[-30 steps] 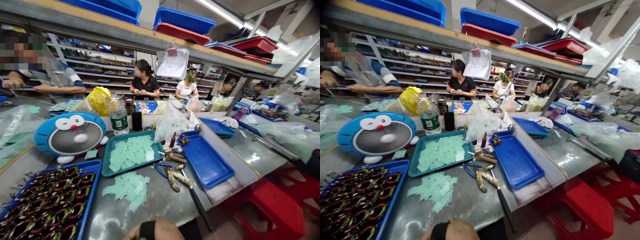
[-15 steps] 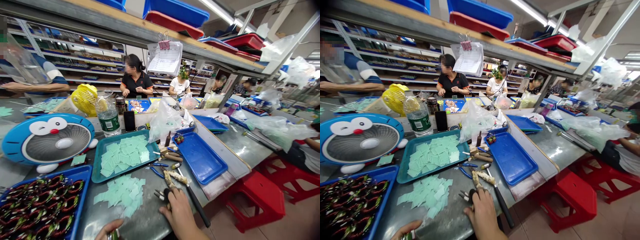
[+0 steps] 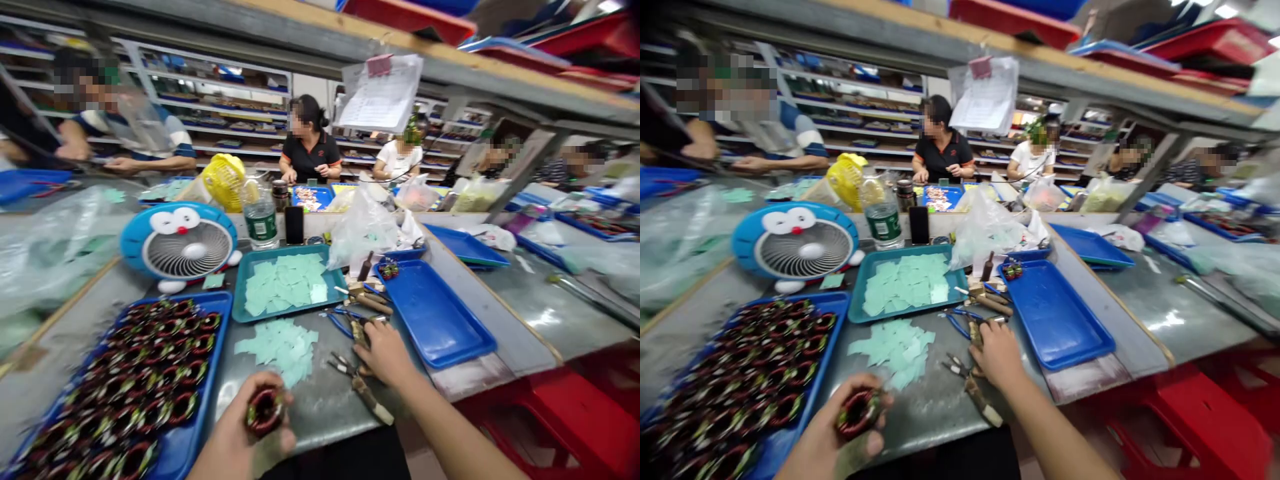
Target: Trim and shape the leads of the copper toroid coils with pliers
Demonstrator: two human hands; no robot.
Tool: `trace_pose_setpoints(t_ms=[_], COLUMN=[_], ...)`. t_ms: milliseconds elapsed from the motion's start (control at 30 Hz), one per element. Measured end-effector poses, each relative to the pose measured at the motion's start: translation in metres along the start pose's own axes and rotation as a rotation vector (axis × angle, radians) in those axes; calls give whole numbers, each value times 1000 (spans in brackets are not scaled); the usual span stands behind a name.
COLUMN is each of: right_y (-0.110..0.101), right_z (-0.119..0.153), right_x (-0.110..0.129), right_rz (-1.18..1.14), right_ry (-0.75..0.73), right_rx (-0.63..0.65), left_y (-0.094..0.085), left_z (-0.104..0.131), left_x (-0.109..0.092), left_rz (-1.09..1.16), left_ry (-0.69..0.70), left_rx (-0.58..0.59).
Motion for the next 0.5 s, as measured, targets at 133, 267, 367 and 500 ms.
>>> trace_pose_setpoints(t_ms=[133,267,367,500], right_y=[5,-8,-27,-33], right_z=[-15,-10,6,39], right_x=[-1,-11,-25,-31], right_rz=[-63,-229,-424,-1310], right_ry=[-6,17,76,231], right_rx=[39,0,-57,-71], left_y=[-1,-11,-9,-3], left_z=[2,7,11,10], left_x=[-26,-35,-34,-28], left_rz=[-373,-439,-299,57], left_ry=[33,52,62,92], left_rx=[49,-24,41,185])
Point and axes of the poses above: each hand's wrist, its own z-axis away from the middle knuckle, its own y-axis out of the palm, x = y × z, the point moved 6 cm from there along -z, towards the middle knuckle, and after that the axes turned 4 degrees about x, right-handed, at the moved point
